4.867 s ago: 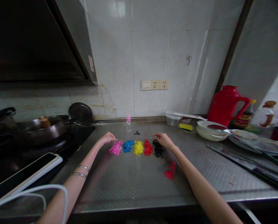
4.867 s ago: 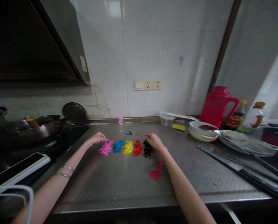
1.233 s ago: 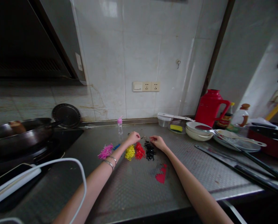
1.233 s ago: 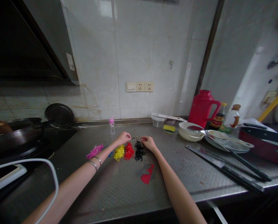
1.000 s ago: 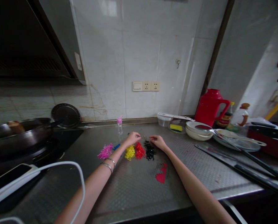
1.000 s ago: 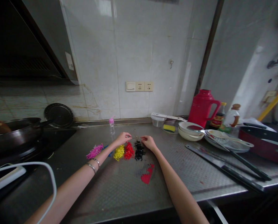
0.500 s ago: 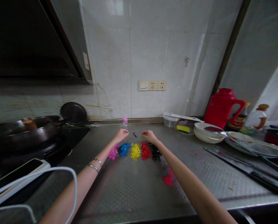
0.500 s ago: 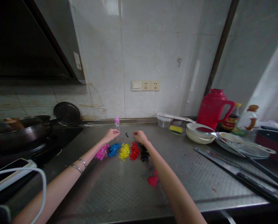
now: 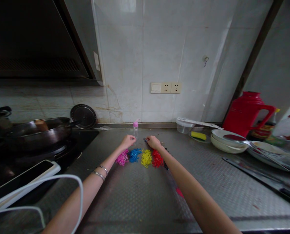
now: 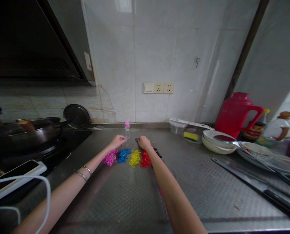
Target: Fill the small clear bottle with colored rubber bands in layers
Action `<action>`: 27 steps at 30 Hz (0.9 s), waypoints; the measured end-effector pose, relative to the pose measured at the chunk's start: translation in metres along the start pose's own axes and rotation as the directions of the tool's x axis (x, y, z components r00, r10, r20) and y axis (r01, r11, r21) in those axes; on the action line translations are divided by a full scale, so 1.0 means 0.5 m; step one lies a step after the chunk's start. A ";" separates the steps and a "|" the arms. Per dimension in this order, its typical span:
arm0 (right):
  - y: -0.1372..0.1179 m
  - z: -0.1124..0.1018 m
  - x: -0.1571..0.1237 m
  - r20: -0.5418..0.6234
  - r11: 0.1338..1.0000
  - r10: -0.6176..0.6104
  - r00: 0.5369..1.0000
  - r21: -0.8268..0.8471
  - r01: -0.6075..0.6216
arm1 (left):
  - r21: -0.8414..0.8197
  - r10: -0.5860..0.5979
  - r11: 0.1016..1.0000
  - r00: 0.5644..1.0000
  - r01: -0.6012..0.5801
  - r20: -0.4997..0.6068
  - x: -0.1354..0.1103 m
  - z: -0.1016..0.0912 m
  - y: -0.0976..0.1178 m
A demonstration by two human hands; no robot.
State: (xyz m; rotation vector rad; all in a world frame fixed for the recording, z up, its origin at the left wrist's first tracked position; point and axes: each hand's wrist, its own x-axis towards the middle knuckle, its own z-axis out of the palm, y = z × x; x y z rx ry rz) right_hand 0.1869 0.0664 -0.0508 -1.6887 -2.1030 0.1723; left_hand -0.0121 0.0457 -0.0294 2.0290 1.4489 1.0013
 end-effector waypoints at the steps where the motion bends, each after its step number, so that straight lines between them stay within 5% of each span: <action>1: 0.001 0.001 0.000 -0.006 1.000 -0.004 1.000 0.001 0.004 | -0.009 0.003 1.000 1.000 -0.003 0.004 0.001 0.001 -0.003; 14: 0.056 0.003 0.002 -0.153 0.911 0.013 0.988 0.410 0.052 | -0.051 -0.009 0.999 0.998 0.013 0.068 0.014 0.037 0.015; 27: 0.043 -0.028 -0.015 -0.051 0.821 -0.094 0.994 0.560 0.107 | -0.183 0.017 0.983 0.979 0.020 0.203 0.042 0.123 0.061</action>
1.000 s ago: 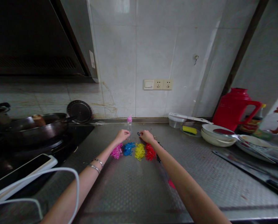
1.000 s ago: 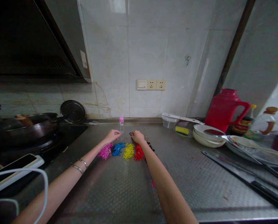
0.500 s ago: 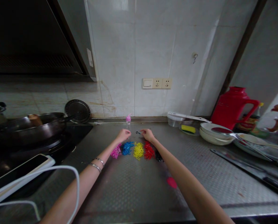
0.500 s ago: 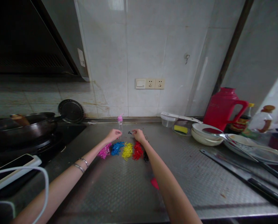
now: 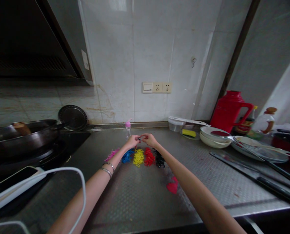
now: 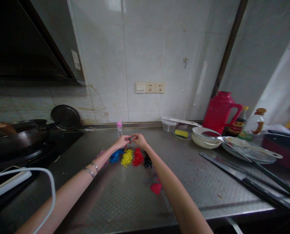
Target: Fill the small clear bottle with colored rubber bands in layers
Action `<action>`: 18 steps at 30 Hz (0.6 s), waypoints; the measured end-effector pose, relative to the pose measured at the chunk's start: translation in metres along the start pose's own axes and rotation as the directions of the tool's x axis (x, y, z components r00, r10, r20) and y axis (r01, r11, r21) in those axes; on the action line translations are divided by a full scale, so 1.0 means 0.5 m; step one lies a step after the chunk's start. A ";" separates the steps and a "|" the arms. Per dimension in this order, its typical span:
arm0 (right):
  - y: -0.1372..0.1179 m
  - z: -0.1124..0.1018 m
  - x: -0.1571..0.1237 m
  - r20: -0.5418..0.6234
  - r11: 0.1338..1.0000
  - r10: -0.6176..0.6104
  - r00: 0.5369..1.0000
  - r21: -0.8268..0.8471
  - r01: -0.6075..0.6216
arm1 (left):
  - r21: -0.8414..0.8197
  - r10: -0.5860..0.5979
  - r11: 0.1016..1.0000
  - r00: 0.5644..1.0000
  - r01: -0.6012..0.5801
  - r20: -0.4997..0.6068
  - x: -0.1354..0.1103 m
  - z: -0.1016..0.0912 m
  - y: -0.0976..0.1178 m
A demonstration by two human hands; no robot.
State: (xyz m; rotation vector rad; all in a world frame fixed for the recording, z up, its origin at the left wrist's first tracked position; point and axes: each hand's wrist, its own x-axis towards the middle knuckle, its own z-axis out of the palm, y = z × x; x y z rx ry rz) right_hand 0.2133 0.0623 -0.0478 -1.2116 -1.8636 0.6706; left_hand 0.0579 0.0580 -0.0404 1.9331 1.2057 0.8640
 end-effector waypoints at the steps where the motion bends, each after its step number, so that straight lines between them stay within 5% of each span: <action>1: -0.003 0.002 -0.001 0.007 1.000 0.000 1.000 -0.001 0.000 | 0.021 0.013 1.000 1.000 -0.013 0.011 0.002 0.001 -0.002; 18: 0.028 -0.020 -0.004 -0.029 0.998 -0.008 1.000 -0.065 0.006 | 0.165 0.026 0.986 0.999 -0.018 -0.044 -0.023 -0.033 -0.021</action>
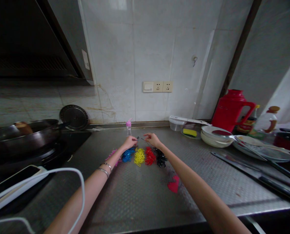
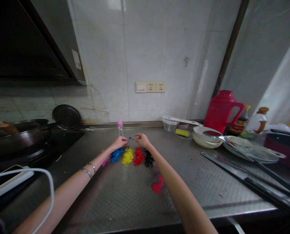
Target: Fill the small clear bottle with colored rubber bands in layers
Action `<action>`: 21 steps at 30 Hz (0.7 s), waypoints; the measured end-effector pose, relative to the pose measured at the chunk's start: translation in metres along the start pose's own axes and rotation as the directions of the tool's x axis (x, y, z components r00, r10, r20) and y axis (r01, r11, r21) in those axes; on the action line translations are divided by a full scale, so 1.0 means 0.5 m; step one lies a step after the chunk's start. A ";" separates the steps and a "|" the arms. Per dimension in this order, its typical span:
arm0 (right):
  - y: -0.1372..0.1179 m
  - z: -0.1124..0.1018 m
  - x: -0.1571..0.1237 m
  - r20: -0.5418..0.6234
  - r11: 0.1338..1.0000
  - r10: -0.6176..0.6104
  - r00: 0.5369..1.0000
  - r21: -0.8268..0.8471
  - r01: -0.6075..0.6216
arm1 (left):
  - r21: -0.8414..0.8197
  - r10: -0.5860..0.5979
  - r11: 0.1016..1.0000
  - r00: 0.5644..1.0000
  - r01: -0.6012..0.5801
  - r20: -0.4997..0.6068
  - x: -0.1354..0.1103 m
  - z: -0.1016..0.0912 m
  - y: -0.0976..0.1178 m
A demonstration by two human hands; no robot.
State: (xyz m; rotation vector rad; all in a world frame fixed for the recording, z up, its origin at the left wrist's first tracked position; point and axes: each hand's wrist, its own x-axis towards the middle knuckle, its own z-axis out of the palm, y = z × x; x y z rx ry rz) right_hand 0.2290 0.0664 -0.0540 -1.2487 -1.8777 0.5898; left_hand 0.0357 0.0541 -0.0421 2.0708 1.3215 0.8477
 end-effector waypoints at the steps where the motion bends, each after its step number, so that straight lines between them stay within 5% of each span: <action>1: 0.003 -0.010 -0.004 -0.007 1.000 0.003 1.000 -0.015 -0.004 | -0.001 -0.003 1.000 1.000 0.003 0.000 0.000 0.000 -0.002; 11: 0.055 -0.139 -0.078 0.038 0.976 0.016 0.999 -0.217 -0.008 | -0.042 -0.040 0.998 0.999 0.040 -0.001 0.002 0.001 -0.012; 21: 0.061 -0.154 -0.106 0.128 0.963 0.023 0.992 -0.270 0.013 | 0.001 -0.027 1.000 1.000 0.027 -0.001 -0.006 -0.025 -0.008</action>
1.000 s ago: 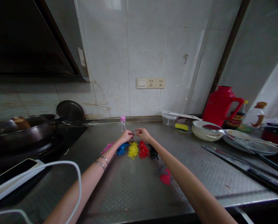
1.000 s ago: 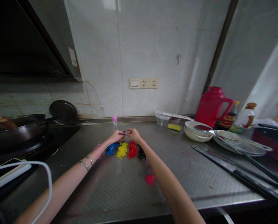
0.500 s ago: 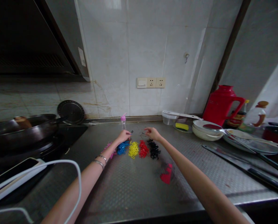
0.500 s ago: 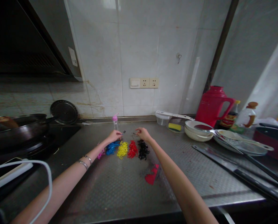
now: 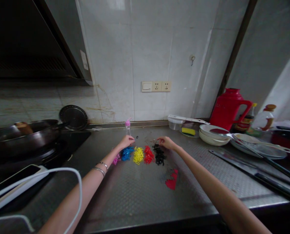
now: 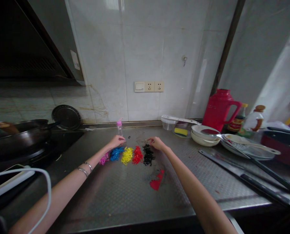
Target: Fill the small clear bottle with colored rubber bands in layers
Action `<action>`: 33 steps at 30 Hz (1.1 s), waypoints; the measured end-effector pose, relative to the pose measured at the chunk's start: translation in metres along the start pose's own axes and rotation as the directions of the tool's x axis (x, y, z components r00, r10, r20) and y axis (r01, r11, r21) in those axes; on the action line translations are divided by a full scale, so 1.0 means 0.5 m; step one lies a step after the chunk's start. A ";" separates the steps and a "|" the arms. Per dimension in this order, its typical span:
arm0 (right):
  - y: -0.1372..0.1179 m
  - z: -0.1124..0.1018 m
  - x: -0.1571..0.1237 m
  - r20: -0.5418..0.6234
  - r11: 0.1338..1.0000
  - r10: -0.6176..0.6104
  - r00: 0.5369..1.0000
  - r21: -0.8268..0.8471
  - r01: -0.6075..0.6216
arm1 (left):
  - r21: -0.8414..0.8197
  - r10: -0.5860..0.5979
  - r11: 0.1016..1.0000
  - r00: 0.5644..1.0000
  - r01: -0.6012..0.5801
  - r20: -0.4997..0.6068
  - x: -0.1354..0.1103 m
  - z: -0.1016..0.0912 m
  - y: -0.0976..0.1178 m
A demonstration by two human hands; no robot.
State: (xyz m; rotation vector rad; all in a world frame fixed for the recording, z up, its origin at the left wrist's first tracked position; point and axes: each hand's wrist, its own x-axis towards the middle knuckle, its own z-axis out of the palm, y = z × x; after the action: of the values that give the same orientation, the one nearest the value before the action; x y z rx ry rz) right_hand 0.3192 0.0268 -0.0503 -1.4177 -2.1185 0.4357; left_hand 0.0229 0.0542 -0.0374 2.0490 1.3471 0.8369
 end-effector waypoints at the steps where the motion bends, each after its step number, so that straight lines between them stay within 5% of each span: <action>1: 0.002 -0.001 0.000 -0.009 1.000 0.015 1.000 0.000 -0.015 | 0.015 0.024 1.000 1.000 -0.024 0.002 -0.001 -0.008 -0.003; 7: 0.015 -0.007 0.003 -0.033 0.998 0.064 0.997 0.018 -0.063 | 0.151 0.153 0.976 0.988 -0.156 0.030 -0.039 -0.063 -0.011; 18: -0.033 0.015 0.042 0.010 0.995 0.064 0.998 -0.077 -0.063 | 0.151 0.126 0.977 0.978 -0.152 0.168 -0.123 -0.096 0.009; 26: -0.133 0.063 0.120 -0.070 0.969 0.146 0.987 -0.190 -0.157 | -0.073 0.063 0.995 0.990 -0.073 -0.125 -0.103 -0.110 -0.019; 33: -0.187 0.140 0.160 -0.057 0.962 0.160 0.985 -0.214 -0.169 | -0.322 -0.274 0.931 0.913 0.173 -0.302 -0.115 -0.142 -0.087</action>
State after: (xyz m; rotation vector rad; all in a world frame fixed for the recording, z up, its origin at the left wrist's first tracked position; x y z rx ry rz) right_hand 0.1844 0.0662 -0.0342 -1.7212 -2.0754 0.2395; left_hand -0.0735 0.0234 -0.0337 1.5341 1.5060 1.2445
